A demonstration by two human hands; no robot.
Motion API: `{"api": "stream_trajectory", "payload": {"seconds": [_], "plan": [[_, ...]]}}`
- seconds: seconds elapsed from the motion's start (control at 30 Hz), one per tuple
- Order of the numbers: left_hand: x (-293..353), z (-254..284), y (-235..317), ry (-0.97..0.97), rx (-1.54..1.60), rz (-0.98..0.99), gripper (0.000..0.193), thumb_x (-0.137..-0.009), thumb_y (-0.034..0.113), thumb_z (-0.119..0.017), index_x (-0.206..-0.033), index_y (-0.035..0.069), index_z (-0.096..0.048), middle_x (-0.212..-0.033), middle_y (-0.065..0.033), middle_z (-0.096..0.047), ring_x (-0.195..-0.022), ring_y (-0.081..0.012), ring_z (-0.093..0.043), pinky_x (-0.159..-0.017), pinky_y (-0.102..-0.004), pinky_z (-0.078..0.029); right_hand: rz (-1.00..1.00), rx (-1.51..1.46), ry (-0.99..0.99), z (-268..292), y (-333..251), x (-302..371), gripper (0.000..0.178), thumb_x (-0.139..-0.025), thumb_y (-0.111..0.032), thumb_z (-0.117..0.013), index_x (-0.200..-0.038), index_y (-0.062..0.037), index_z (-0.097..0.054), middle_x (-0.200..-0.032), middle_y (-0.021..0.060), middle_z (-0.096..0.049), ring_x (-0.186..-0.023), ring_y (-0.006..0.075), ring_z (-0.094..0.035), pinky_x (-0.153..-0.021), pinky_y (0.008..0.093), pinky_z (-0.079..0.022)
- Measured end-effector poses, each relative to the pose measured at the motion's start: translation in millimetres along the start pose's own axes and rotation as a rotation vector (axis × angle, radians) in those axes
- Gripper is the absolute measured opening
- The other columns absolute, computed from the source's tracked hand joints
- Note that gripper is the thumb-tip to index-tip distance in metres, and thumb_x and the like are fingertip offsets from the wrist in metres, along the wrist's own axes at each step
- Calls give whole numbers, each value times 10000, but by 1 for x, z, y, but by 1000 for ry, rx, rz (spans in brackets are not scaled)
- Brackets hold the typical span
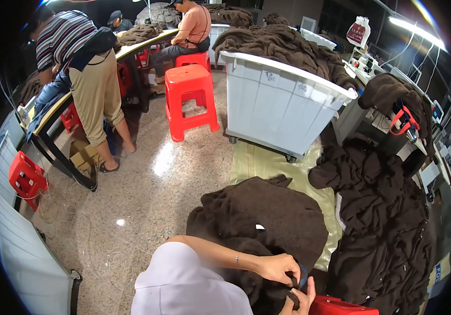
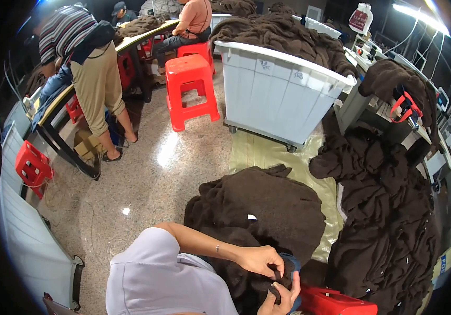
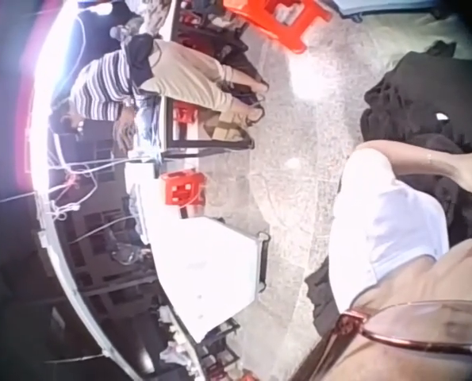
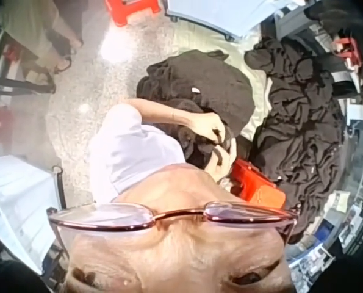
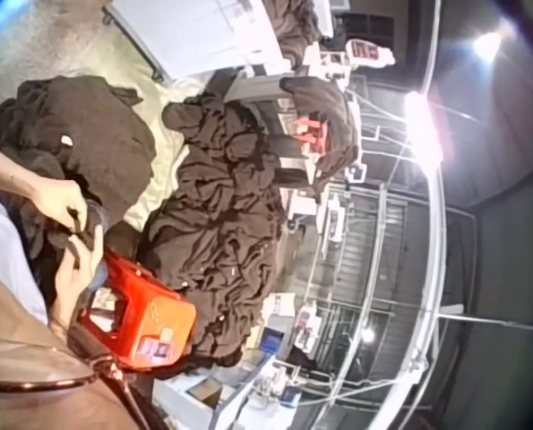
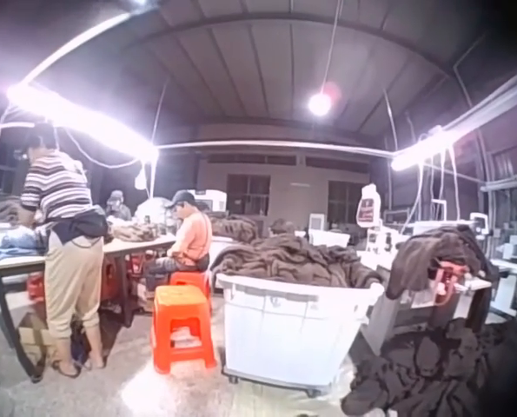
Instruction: Trimming loose threads from brown fleece garments using a small pair of snips.
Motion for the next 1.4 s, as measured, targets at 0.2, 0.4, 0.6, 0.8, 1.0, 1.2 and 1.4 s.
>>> {"api": "stream_trajectory", "payload": {"seconds": [0.2,0.4,0.6,0.8,1.0,1.2,1.4], "plan": [[4,6,6,62,202,-35,164,-785,12,-675,-941,-38,-666,-870,-86,-681,-807,-123,-614,-739,-287,-481,-142,-138,-295,-16,16,-1,112,-850,13,-628,-960,4,-648,-974,171,-610,-901,303,-596,-798,348,-475],[3,2,-16,21,223,101,210,-692,-45,-626,-892,-48,-690,-796,-86,-673,-727,-118,-603,-676,-266,-484,-80,-84,-174,-12,16,-3,106,-854,3,-634,-959,-4,-651,-892,148,-607,-828,276,-599,-761,337,-477],[4,-3,-31,238,397,240,176,-724,-23,-617,-879,-47,-695,-748,-59,-659,-687,-93,-575,-634,-246,-452,-18,-6,-122,-18,12,-6,107,-865,-23,-628,-968,-23,-658,-861,147,-611,-767,292,-610,-688,344,-493],[-1,-15,-40,377,690,247,108,-745,-9,-638,-835,-38,-690,-743,-40,-652,-681,-70,-556,-622,-230,-436,4,60,-123,-15,12,-8,121,-848,-4,-629,-959,-36,-666,-846,150,-623,-743,308,-626,-659,358,-508],[-6,-21,-65,498,592,288,54,-738,-44,-622,-761,-23,-666,-685,-9,-617,-612,-70,-538,-566,-232,-425,-68,74,-121,-24,17,-8,129,-854,12,-619,-965,-31,-669,-858,158,-636,-771,324,-645,-681,353,-525],[-16,-22,-64,383,577,180,72,-748,-29,-634,-809,-17,-670,-722,-13,-629,-649,-75,-546,-602,-234,-441,-74,12,-77,-25,20,-4,114,-854,7,-623,-957,-18,-666,-859,163,-643,-778,322,-646,-703,356,-525],[-7,-9,-34,65,604,168,118,-772,-17,-626,-885,-15,-661,-831,-36,-642,-773,-91,-576,-722,-243,-456,-57,-56,-53,-16,16,-5,109,-843,-6,-637,-947,6,-666,-852,151,-649,-765,295,-634,-713,346,-516]]}}
Point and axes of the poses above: each hand's wrist, its own x-axis away from the middle knuckle, its own z-axis out of the back of the hand, y = z × x, the point moved 6 cm from there along -x, towards the middle knuckle
